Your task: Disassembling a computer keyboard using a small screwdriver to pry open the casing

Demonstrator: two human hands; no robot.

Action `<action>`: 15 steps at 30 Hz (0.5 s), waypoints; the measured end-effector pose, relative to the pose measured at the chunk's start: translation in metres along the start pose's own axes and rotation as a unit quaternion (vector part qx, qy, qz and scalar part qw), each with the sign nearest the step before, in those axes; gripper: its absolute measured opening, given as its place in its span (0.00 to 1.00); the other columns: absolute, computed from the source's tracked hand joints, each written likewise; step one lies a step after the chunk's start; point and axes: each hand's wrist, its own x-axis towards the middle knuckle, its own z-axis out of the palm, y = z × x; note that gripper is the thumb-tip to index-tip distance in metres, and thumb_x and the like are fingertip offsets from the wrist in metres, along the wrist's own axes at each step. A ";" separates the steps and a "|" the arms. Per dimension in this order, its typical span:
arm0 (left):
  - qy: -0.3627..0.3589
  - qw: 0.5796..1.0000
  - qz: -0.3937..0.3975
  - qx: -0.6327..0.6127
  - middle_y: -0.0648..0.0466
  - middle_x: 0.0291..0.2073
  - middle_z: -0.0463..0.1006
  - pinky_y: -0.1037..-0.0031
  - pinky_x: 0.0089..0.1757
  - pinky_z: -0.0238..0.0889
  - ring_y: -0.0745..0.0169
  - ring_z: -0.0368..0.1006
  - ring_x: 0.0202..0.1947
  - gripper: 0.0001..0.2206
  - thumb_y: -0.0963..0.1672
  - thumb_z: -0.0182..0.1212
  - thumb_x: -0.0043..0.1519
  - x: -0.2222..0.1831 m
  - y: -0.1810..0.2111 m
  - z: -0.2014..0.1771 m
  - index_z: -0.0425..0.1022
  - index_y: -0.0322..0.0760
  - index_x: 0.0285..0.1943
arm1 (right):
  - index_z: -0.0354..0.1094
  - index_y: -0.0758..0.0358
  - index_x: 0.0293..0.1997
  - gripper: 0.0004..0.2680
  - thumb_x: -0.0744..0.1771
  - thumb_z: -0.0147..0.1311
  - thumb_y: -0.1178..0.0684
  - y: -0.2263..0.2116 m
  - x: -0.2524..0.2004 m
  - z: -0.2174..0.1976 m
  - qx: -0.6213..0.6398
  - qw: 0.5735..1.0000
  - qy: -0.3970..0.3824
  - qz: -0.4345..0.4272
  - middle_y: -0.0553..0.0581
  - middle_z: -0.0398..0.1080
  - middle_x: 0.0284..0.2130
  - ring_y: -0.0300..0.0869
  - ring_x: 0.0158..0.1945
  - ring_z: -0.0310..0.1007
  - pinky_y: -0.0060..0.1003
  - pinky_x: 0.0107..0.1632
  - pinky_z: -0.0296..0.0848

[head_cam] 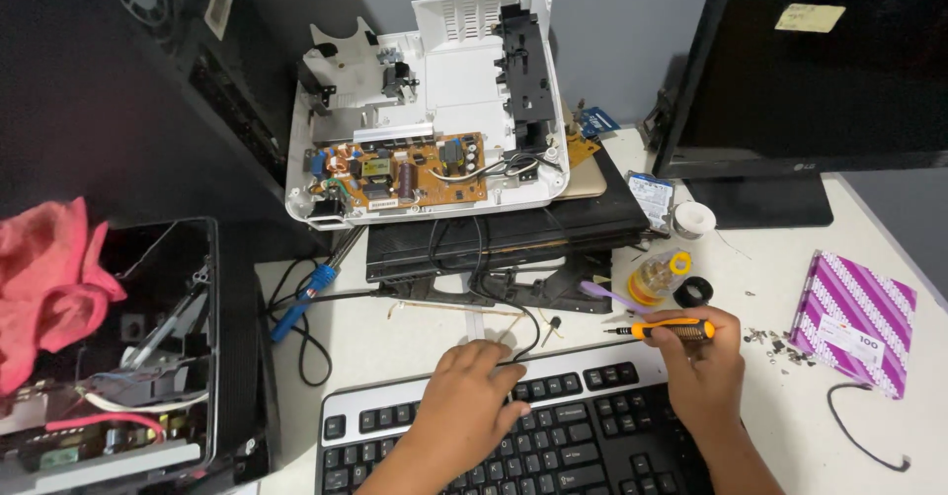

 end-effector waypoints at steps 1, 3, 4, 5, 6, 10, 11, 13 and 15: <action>0.001 1.000 -0.003 0.001 0.42 0.60 0.73 0.49 0.57 0.56 0.38 0.64 0.60 0.20 0.50 0.66 0.62 -0.004 -0.001 0.004 0.78 0.37 0.58 | 0.56 0.66 0.51 0.11 0.67 0.55 0.61 0.001 -0.001 -0.002 0.001 1.000 -0.003 -0.001 0.63 0.79 0.38 0.46 0.39 0.81 0.36 0.44 0.77; -0.113 0.984 -0.081 0.113 0.41 0.71 0.61 0.45 0.58 0.51 0.30 0.54 0.68 0.32 0.56 0.65 0.62 -0.015 -0.003 0.010 0.65 0.40 0.71 | 0.56 0.66 0.50 0.12 0.67 0.58 0.61 0.004 0.000 -0.002 -0.002 1.000 0.008 0.009 0.63 0.79 0.38 0.45 0.39 0.81 0.35 0.45 0.78; -0.113 0.982 -0.091 0.119 0.41 0.71 0.61 0.45 0.58 0.51 0.30 0.54 0.68 0.32 0.56 0.65 0.62 -0.024 0.001 0.022 0.65 0.40 0.71 | 0.56 0.66 0.50 0.12 0.67 0.58 0.61 0.032 0.005 -0.011 0.005 1.000 -0.001 0.009 0.63 0.79 0.38 0.45 0.39 0.81 0.35 0.45 0.78; -0.113 0.977 -0.097 0.151 0.36 0.73 0.54 0.42 0.62 0.40 0.27 0.45 0.71 0.41 0.63 0.61 0.58 -0.032 0.005 0.032 0.60 0.41 0.74 | 0.58 0.64 0.52 0.13 0.67 0.59 0.60 0.060 0.009 -0.019 -0.009 1.000 0.018 0.009 0.62 0.77 0.39 0.44 0.40 0.78 0.35 0.47 0.75; -0.116 0.969 -0.109 0.191 0.31 0.75 0.47 0.40 0.65 0.29 0.24 0.36 0.74 0.50 0.71 0.57 0.54 -0.045 0.004 0.038 0.54 0.42 0.78 | 0.59 0.63 0.54 0.14 0.67 0.61 0.59 0.089 0.015 -0.015 -0.014 0.999 0.031 0.009 0.61 0.74 0.40 0.44 0.41 0.75 0.35 0.48 0.72; -0.047 0.997 -0.043 0.033 0.34 0.77 0.44 0.34 0.65 0.26 0.21 0.32 0.75 0.46 0.66 0.26 0.63 -0.064 0.026 -0.004 0.51 0.33 0.80 | 0.62 0.64 0.59 0.16 0.68 0.65 0.54 0.080 0.007 -0.013 -0.117 0.993 0.026 0.021 0.61 0.73 0.47 0.46 0.47 0.71 0.40 0.50 0.67; -0.057 0.997 -0.058 0.000 0.37 0.78 0.44 0.35 0.65 0.25 0.25 0.31 0.76 0.48 0.68 0.20 0.59 -0.067 0.027 -0.010 0.50 0.37 0.81 | 0.61 0.69 0.61 0.16 0.70 0.64 0.55 0.091 0.008 -0.013 -0.114 0.993 0.010 -0.009 0.65 0.73 0.47 0.47 0.48 0.71 0.41 0.51 0.67; -0.064 0.994 -0.079 -0.032 0.40 0.79 0.45 0.36 0.66 0.23 0.29 0.30 0.78 0.50 0.69 0.15 0.56 -0.072 0.028 -0.018 0.48 0.41 0.81 | 0.59 0.73 0.63 0.17 0.72 0.64 0.57 0.117 0.015 -0.009 -0.107 0.993 -0.013 -0.041 0.69 0.72 0.48 0.49 0.48 0.71 0.42 0.52 0.67; -0.094 0.991 -0.089 -0.013 0.42 0.80 0.41 0.39 0.67 0.21 0.32 0.28 0.79 0.49 0.68 0.15 0.55 -0.079 0.031 -0.020 0.45 0.42 0.81 | 0.55 0.67 0.68 0.15 0.75 0.58 0.63 0.147 0.020 -0.005 -0.045 0.997 -0.024 -0.051 0.70 0.70 0.49 0.50 0.50 0.72 0.39 0.54 0.67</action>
